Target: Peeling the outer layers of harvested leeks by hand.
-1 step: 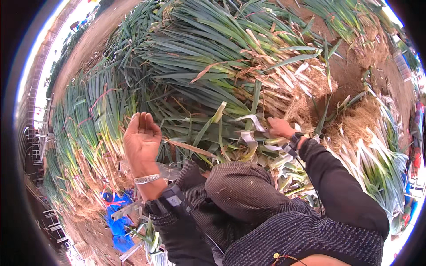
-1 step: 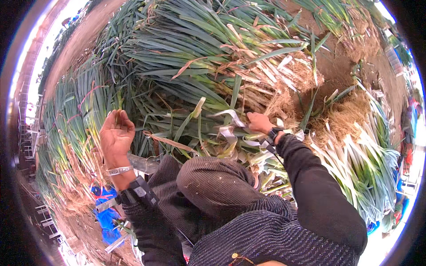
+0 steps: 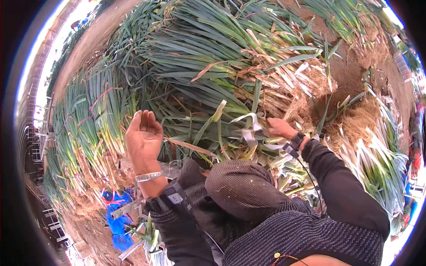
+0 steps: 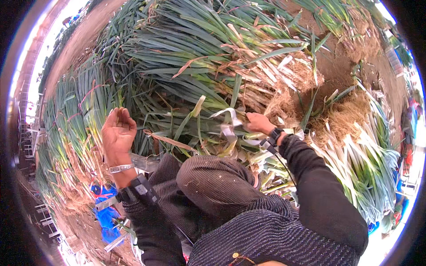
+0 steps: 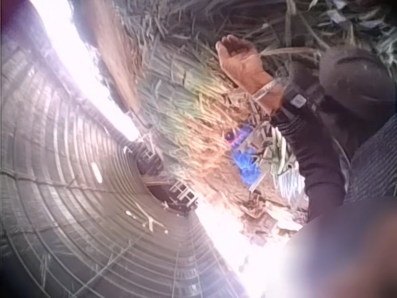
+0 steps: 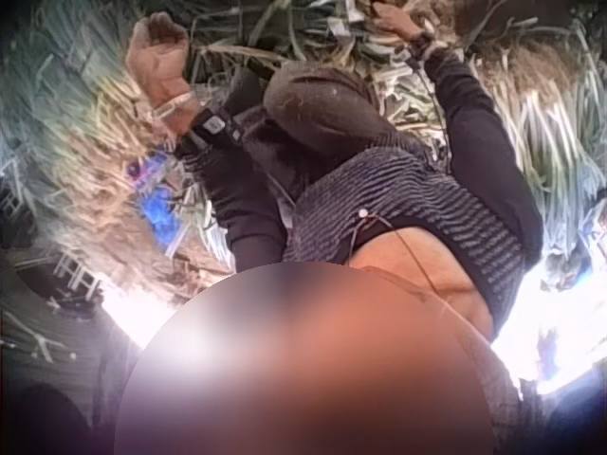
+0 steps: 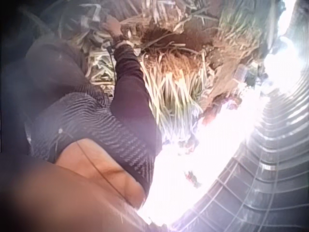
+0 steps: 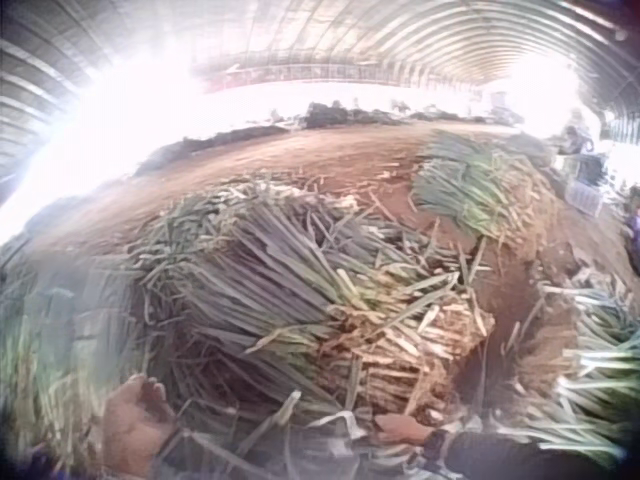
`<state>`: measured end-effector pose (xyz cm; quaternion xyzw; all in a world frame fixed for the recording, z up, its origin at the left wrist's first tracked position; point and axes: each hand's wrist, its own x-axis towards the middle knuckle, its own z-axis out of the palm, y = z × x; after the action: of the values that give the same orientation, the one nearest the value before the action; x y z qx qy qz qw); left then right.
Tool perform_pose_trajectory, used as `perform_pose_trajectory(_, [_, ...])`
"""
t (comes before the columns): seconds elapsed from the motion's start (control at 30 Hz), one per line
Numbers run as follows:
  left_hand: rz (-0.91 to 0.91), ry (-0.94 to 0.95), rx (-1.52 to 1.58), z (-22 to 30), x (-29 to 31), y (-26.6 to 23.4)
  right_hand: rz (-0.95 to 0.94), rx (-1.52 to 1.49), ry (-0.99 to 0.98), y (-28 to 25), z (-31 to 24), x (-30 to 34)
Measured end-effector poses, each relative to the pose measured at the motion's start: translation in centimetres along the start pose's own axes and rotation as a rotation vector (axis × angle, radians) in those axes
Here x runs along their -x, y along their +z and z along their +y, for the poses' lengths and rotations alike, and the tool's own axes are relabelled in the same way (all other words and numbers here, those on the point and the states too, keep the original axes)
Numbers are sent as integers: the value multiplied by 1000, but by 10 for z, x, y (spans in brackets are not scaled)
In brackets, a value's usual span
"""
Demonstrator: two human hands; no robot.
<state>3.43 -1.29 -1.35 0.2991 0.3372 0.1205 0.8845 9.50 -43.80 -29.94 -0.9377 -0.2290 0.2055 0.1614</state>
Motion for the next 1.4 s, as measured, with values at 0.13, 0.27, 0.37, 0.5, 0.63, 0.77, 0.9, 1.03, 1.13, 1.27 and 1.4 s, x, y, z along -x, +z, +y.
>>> perform_pose_trajectory(0.13, [33,25,-90,-17,2,-6,-282,-845,40,-86,-85,34])
perform_pose_trajectory(0.27, [-48,-122,-145,-50,8,2,-401,-1084,-43,-138,-119,69])
perform_pose_trajectory(0.37, [-28,-162,-276,-71,21,7,-289,-1150,-134,-166,-160,94])
perform_pose_trajectory(0.5, [-151,-248,-370,-88,53,38,-124,-1130,-363,-176,-176,97])
perform_pose_trajectory(0.63, [-510,-118,-165,-78,59,39,22,-952,-561,-174,-209,78])
perform_pose_trajectory(0.77, [-542,48,-193,-67,49,27,-93,-1281,-411,-167,-230,37])
perform_pose_trajectory(0.9, [-513,173,-77,-49,50,18,-93,-1345,-422,-170,-256,25])
perform_pose_trajectory(1.03, [-503,269,34,-33,52,14,-133,-1322,-640,-159,-274,20])
perform_pose_trajectory(1.13, [-372,361,-3,-24,47,13,-130,-1178,-707,-159,-280,24])
perform_pose_trajectory(1.27, [-491,343,-17,-22,52,16,-113,-971,-736,-173,-267,31])
perform_pose_trajectory(1.4, [-499,407,-58,-12,55,15,-214,-1063,-699,-174,-251,47])
